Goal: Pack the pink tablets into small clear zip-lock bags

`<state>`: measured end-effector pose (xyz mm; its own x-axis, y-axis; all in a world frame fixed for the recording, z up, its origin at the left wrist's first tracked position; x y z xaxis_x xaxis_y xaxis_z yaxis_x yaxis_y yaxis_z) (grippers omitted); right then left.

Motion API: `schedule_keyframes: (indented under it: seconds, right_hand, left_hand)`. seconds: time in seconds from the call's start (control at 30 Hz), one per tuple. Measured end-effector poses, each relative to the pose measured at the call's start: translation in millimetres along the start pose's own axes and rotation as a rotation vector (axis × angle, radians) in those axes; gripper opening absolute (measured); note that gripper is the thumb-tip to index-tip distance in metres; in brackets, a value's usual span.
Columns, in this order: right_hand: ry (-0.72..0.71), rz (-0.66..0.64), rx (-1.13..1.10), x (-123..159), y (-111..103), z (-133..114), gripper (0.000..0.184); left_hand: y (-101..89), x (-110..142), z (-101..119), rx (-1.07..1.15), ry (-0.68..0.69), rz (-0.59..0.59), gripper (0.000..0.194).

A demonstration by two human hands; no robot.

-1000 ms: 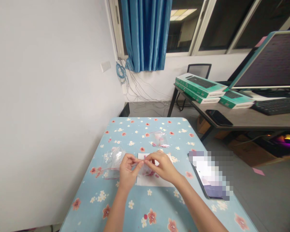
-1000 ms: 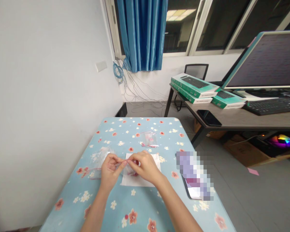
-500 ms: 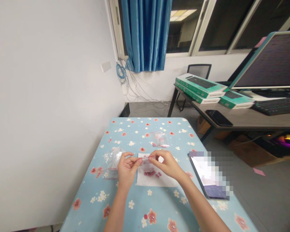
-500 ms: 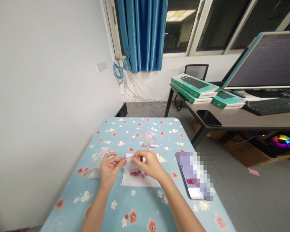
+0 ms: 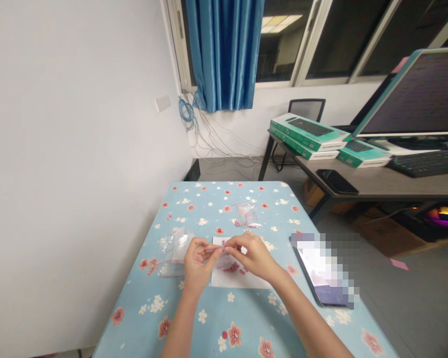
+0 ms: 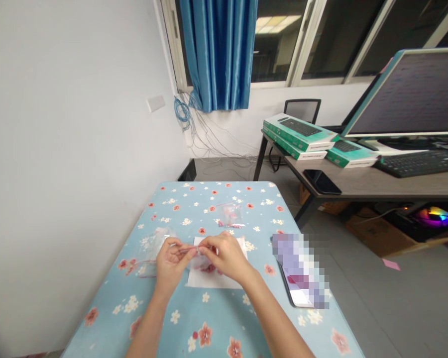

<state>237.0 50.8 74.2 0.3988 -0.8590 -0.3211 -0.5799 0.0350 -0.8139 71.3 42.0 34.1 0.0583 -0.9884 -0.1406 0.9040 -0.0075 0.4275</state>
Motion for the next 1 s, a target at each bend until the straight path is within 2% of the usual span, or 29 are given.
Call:
schedule_keyframes:
  seconds: [0.17,0.4,0.5,0.63,0.77,0.9,1.0]
  right_hand:
    - [0.003,-0.031,-0.011,0.1,-3.5,-4.1,0.020]
    - [-0.046,0.024,0.003,0.6,-1.6,-8.2,0.024]
    - [-0.069,0.027,0.069,1.5,3.0,-7.7,0.023]
    - [-0.096,0.046,0.143,3.2,7.0,-8.5,0.024]
    - [-0.058,0.090,0.127,3.0,4.9,-7.4,0.023]
    - [0.056,0.074,0.031,0.6,-0.8,-0.6,0.024]
    - [0.091,0.006,-0.083,-0.2,-2.9,3.2,0.022]
  left_hand:
    - [1.3,0.3,4.7,0.023,0.070,-0.011,0.044]
    - [8.5,4.1,9.5,0.026,0.025,0.003,0.043]
    - [7.1,4.2,7.6,0.003,0.013,-0.013,0.036]
    - [2.6,2.6,5.1,-0.008,0.033,-0.038,0.038]
    - [1.6,1.6,4.5,-0.031,0.013,-0.013,0.035]
    - [3.3,0.8,4.6,-0.008,-0.053,0.004,0.054]
    - [2.6,0.1,3.0,0.010,-0.081,0.007,0.064]
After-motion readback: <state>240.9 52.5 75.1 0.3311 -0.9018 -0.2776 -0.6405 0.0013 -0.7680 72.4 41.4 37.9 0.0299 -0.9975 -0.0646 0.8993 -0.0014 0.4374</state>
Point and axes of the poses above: each hand's wrist, its own x-axis away from the middle knuckle, its own y-axis out of the palm, z = x × y, the point moved 1 cm from there along -x, towards the middle knuckle, and after that the axes turned 13 degrees about x, right-handed, at the moved point
